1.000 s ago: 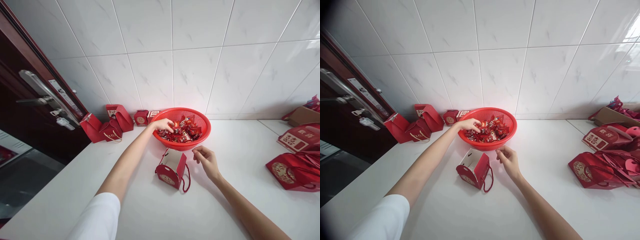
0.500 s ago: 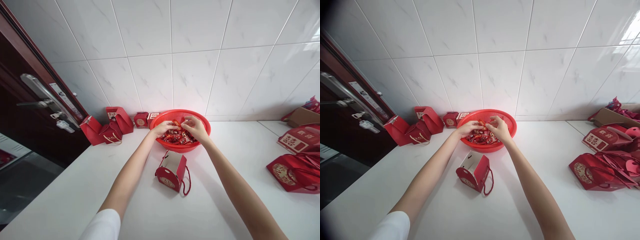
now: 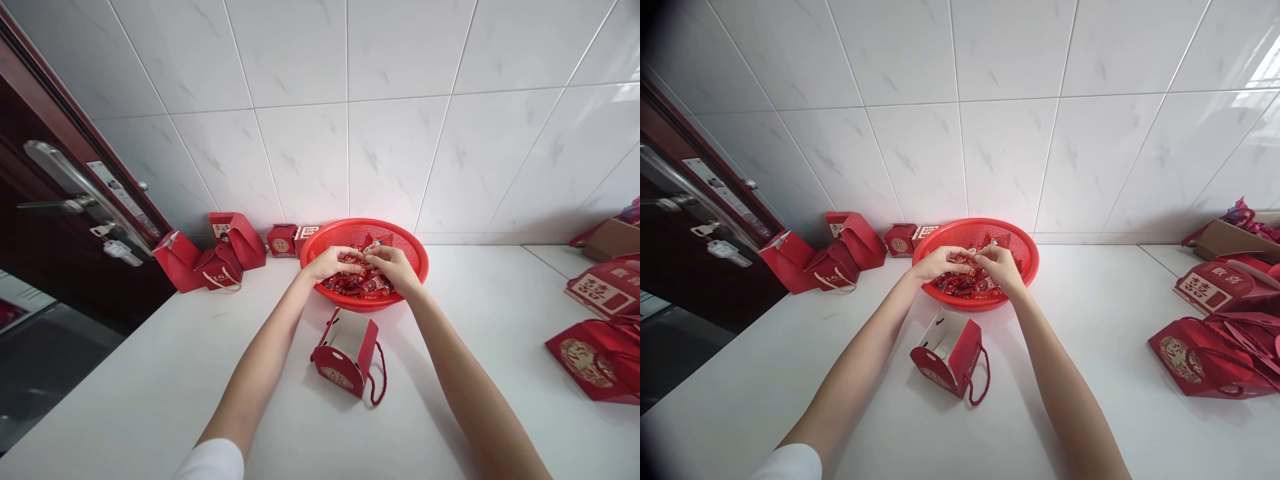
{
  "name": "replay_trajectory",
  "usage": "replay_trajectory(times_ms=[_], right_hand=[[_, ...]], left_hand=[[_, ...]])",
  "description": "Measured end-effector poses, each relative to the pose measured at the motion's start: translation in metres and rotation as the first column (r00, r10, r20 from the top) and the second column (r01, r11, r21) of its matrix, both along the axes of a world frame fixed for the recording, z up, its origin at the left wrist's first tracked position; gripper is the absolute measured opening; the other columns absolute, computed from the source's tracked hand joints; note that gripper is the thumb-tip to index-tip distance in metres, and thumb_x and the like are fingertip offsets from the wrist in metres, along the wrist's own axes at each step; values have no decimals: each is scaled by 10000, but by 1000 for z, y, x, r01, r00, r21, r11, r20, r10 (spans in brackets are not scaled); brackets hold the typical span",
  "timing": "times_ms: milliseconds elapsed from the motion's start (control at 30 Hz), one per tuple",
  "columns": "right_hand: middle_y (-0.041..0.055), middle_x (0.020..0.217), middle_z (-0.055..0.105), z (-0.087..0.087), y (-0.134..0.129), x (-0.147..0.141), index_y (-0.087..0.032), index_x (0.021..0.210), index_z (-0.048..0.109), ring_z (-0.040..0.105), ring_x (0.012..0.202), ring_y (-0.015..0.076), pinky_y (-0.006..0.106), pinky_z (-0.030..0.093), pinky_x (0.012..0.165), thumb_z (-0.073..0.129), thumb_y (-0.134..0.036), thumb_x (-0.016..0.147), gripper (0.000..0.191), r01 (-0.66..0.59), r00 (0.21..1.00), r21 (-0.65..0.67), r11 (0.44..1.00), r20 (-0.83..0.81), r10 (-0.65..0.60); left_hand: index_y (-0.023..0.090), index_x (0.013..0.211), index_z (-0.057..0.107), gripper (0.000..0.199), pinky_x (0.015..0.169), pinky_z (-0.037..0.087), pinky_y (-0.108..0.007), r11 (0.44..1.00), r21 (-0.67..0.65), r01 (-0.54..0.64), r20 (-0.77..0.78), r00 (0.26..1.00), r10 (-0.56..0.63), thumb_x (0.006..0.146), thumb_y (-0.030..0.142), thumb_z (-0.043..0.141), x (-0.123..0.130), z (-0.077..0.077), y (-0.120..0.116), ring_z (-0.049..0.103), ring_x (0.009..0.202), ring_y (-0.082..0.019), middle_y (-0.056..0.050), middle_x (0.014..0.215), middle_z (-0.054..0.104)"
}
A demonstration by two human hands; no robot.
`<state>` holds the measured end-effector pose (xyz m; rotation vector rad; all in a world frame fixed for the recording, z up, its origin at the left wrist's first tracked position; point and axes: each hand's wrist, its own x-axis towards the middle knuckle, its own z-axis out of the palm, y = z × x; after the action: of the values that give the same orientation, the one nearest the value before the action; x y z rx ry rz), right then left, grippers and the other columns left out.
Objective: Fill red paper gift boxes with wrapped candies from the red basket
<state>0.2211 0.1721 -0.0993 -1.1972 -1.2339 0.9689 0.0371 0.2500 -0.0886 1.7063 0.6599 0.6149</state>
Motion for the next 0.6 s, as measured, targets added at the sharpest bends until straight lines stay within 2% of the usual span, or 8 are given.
replay_trajectory(times_ms=[167,300,433,500,600], right_hand=[[28,697,737,1,-4,-6,-179,808,721,700,655,188,295,570,587,894,-352,618,310,-84,996,-33,996,-16,84],[19,713,734,1,-2,-4,-186,836,725,691,640,180,307,575,587,888,-294,587,316,0,996,20,1000,-93,2],[8,719,720,1,-1,-1,-194,834,718,675,649,173,299,566,582,846,-271,591,285,73,989,33,997,-134,-68],[3,700,704,1,-1,-1,-197,771,687,671,648,170,296,564,593,817,-267,597,228,86,985,27,996,-152,-81],[-10,695,688,2,-2,-2,-210,735,615,677,647,165,298,565,623,761,-252,610,196,108,977,9,994,-183,-105]], left_hand=[[175,943,790,429,994,478,-389,996,-32,-77,49,996,79,592,379,928,0,0,-1,656,1087,-259,-75,1042,769],[176,918,795,318,967,488,-367,975,-156,-155,74,983,168,713,417,825,0,0,2,666,1027,-243,-72,967,774],[173,931,795,217,832,521,-319,964,-209,-167,64,981,184,739,257,736,0,1,4,665,858,-187,-46,865,760],[169,963,792,276,750,521,-298,959,-231,-165,51,982,181,695,158,727,0,1,4,647,760,-158,-24,801,741],[163,1003,781,364,687,526,-288,955,-247,-161,43,983,177,646,96,760,-1,0,2,652,725,-153,-16,791,733]])
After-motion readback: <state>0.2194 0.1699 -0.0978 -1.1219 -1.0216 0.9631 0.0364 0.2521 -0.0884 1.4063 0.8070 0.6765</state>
